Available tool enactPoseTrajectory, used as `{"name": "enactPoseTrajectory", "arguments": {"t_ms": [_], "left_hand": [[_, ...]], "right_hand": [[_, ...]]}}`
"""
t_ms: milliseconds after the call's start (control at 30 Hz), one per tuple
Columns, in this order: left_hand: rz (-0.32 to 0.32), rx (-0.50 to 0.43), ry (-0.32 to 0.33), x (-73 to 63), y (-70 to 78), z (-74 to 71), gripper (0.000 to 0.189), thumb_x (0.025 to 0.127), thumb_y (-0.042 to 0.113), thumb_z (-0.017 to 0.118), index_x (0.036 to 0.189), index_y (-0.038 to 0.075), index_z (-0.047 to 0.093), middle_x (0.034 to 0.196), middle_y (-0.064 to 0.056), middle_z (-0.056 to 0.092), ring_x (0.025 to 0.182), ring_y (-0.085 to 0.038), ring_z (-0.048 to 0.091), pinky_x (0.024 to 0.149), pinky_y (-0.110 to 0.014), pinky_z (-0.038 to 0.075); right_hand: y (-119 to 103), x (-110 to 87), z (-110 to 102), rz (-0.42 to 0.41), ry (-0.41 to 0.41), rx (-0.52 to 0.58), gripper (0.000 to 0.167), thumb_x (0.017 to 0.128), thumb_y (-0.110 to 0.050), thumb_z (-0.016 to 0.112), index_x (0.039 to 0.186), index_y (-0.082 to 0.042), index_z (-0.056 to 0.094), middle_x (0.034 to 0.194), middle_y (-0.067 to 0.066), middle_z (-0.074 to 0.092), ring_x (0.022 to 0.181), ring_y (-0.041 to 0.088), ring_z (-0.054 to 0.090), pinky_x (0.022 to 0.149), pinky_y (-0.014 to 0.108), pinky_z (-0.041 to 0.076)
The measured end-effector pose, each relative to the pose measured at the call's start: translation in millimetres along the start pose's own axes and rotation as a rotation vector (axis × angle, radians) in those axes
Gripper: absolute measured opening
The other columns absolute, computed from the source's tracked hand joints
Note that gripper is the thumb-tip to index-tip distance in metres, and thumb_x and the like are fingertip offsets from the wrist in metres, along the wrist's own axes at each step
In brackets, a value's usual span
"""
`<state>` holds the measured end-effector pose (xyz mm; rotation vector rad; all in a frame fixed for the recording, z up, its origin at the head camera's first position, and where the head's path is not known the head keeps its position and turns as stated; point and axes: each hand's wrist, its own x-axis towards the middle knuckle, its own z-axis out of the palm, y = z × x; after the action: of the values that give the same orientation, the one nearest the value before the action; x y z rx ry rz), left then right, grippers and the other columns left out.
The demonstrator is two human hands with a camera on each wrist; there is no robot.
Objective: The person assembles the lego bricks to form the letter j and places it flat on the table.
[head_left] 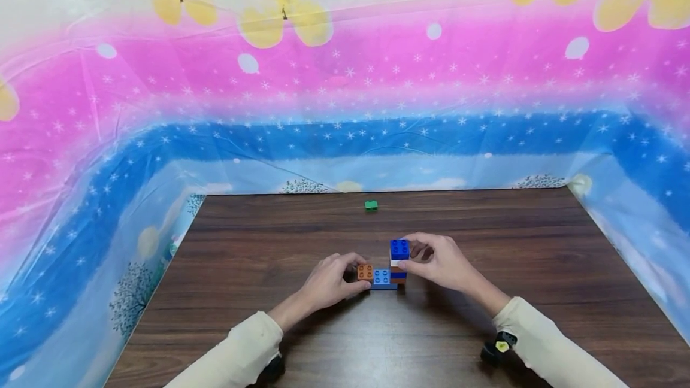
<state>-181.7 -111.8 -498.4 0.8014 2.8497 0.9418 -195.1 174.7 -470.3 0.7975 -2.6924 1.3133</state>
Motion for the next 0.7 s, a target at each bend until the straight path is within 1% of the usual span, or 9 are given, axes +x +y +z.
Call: {"name": "enactPoseTrajectory", "arguments": {"t_ms": [133, 300, 467, 600, 700], "left_hand": [[0.013, 0.014, -0.003, 3.2, -2.1, -2.3, 0.041, 0.091, 0.042, 0.077, 0.123, 0.018, 0.071, 0.098, 0.008, 0.068, 0.088, -0.010, 0.059, 0.075, -0.030, 0.048], [0.018, 0.019, 0.009, 5.5, -4.4, -3.9, 0.041, 0.092, 0.043, 0.076, 0.124, 0.017, 0.072, 0.104, 0.007, 0.067, 0.094, -0.011, 0.059, 0.078, -0.031, 0.050], [-0.004, 0.008, 0.015, 8.5, -7.2, -5.0, 0.044, 0.094, 0.044, 0.074, 0.128, 0.016, 0.069, 0.104, 0.006, 0.065, 0.092, -0.011, 0.058, 0.078, -0.033, 0.050], [-0.022, -0.011, 0.014, 11.6, -9.0, -5.6, 0.046, 0.095, 0.046, 0.071, 0.131, 0.017, 0.066, 0.108, 0.004, 0.067, 0.097, -0.013, 0.060, 0.084, -0.038, 0.050], [-0.024, -0.024, 0.016, 13.5, -10.5, -5.5, 0.044, 0.096, 0.046, 0.070, 0.130, 0.019, 0.066, 0.112, 0.003, 0.069, 0.101, -0.014, 0.061, 0.088, -0.040, 0.050]], "right_hand": [[4, 6.1, 1, 0.049, 0.018, 0.002, 0.050, 0.087, -0.039, 0.082, 0.126, -0.011, 0.069, 0.094, -0.005, 0.071, 0.082, 0.010, 0.065, 0.073, 0.030, 0.055], [9, 13.9, 4, 0.098, 0.045, 0.014, 0.052, 0.088, -0.039, 0.082, 0.128, -0.010, 0.068, 0.096, -0.003, 0.071, 0.084, 0.012, 0.065, 0.075, 0.032, 0.055], [15, 22.1, 8, 0.101, 0.065, 0.025, 0.053, 0.090, -0.042, 0.079, 0.131, -0.011, 0.066, 0.099, -0.002, 0.071, 0.086, 0.013, 0.066, 0.076, 0.035, 0.055], [20, 28.5, 9, 0.135, 0.073, 0.027, 0.056, 0.092, -0.043, 0.076, 0.136, -0.011, 0.064, 0.104, 0.001, 0.072, 0.089, 0.015, 0.066, 0.078, 0.037, 0.056], [23, 32.9, 11, 0.161, 0.081, 0.030, 0.056, 0.093, -0.045, 0.074, 0.138, -0.013, 0.063, 0.109, 0.002, 0.073, 0.092, 0.016, 0.067, 0.080, 0.039, 0.056]]}}
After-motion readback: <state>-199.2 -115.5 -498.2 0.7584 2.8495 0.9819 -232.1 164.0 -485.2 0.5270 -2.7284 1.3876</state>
